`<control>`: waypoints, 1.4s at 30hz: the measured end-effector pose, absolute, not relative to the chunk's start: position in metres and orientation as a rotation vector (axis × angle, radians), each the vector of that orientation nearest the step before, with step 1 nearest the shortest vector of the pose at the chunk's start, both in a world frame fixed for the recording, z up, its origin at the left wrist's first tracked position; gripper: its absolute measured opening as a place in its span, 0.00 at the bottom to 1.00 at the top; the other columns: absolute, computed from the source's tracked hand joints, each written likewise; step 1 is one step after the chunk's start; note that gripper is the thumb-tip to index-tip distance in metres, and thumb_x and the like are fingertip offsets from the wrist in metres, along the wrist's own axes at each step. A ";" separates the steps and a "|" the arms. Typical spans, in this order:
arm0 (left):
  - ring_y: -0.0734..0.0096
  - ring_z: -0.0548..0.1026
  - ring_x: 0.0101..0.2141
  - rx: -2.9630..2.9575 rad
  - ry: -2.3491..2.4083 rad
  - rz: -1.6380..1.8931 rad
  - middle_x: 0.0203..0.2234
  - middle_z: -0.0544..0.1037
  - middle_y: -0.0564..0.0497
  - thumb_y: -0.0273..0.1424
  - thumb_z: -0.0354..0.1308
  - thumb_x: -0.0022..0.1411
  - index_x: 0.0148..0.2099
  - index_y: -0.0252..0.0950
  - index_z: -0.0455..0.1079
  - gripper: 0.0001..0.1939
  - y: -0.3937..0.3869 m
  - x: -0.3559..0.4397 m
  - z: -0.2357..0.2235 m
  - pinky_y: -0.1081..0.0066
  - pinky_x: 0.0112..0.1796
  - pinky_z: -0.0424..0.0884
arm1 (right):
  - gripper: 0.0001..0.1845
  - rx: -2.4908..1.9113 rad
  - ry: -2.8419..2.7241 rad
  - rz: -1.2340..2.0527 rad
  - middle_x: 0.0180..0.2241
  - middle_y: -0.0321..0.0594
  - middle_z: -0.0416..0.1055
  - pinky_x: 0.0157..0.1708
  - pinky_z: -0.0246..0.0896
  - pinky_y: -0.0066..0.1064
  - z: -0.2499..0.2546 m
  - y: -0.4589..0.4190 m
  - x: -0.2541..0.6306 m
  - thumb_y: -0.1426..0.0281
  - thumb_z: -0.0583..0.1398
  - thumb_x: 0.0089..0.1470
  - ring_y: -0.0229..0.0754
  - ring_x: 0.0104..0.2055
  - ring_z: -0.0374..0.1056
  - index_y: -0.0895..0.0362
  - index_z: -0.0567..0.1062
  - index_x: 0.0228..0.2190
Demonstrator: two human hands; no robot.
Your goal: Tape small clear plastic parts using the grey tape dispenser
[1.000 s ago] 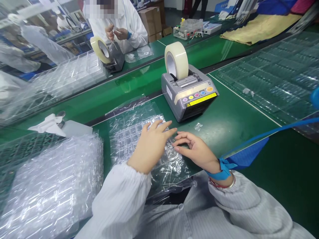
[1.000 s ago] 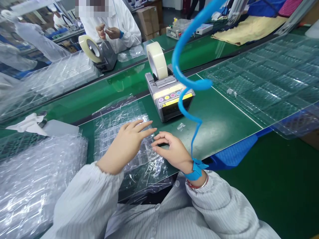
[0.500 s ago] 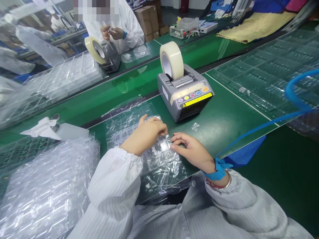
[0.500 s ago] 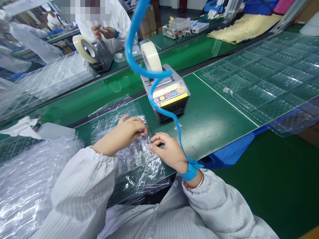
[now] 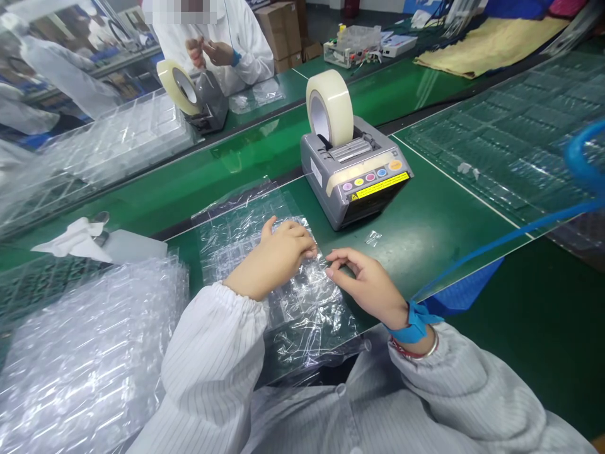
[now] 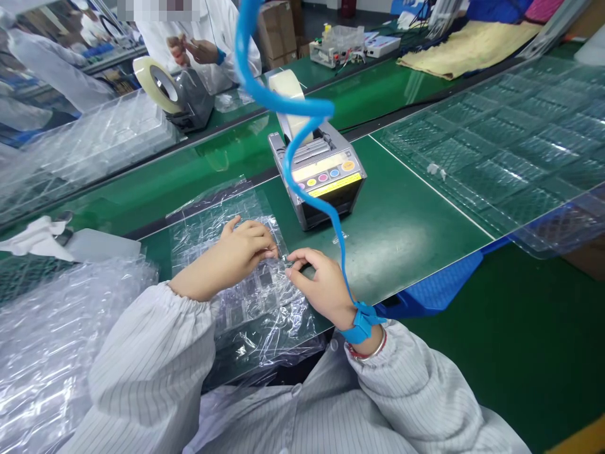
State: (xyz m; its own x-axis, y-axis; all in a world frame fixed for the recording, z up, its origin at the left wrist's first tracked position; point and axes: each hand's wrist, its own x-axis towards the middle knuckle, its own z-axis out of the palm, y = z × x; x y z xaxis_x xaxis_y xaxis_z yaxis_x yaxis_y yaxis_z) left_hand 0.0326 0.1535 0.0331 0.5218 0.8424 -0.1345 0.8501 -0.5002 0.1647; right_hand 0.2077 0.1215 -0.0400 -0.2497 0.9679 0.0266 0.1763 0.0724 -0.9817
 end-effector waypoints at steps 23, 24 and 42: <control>0.61 0.61 0.45 2.483 1.447 -0.017 0.37 0.67 0.49 0.23 0.45 0.59 0.32 0.36 0.69 0.12 0.155 0.033 0.023 0.46 0.53 0.46 | 0.10 -1.074 -2.040 0.695 0.30 0.40 0.64 0.36 0.60 0.36 -0.031 0.133 0.193 0.76 0.52 0.54 0.44 0.35 0.61 0.54 0.71 0.28; 0.61 0.61 0.45 2.474 1.440 -0.019 0.37 0.67 0.49 0.23 0.45 0.59 0.31 0.36 0.69 0.12 0.155 0.033 0.025 0.47 0.53 0.47 | 0.09 -1.067 -2.015 0.702 0.30 0.40 0.64 0.36 0.60 0.36 -0.031 0.133 0.194 0.76 0.53 0.54 0.44 0.35 0.62 0.54 0.71 0.28; 0.64 0.60 0.44 2.346 1.402 -0.001 0.38 0.67 0.50 0.23 0.45 0.61 0.32 0.34 0.68 0.11 0.157 0.033 0.027 0.56 0.51 0.50 | 0.09 -1.068 -1.985 0.723 0.29 0.39 0.64 0.35 0.59 0.35 -0.032 0.133 0.193 0.76 0.52 0.55 0.43 0.34 0.62 0.53 0.71 0.29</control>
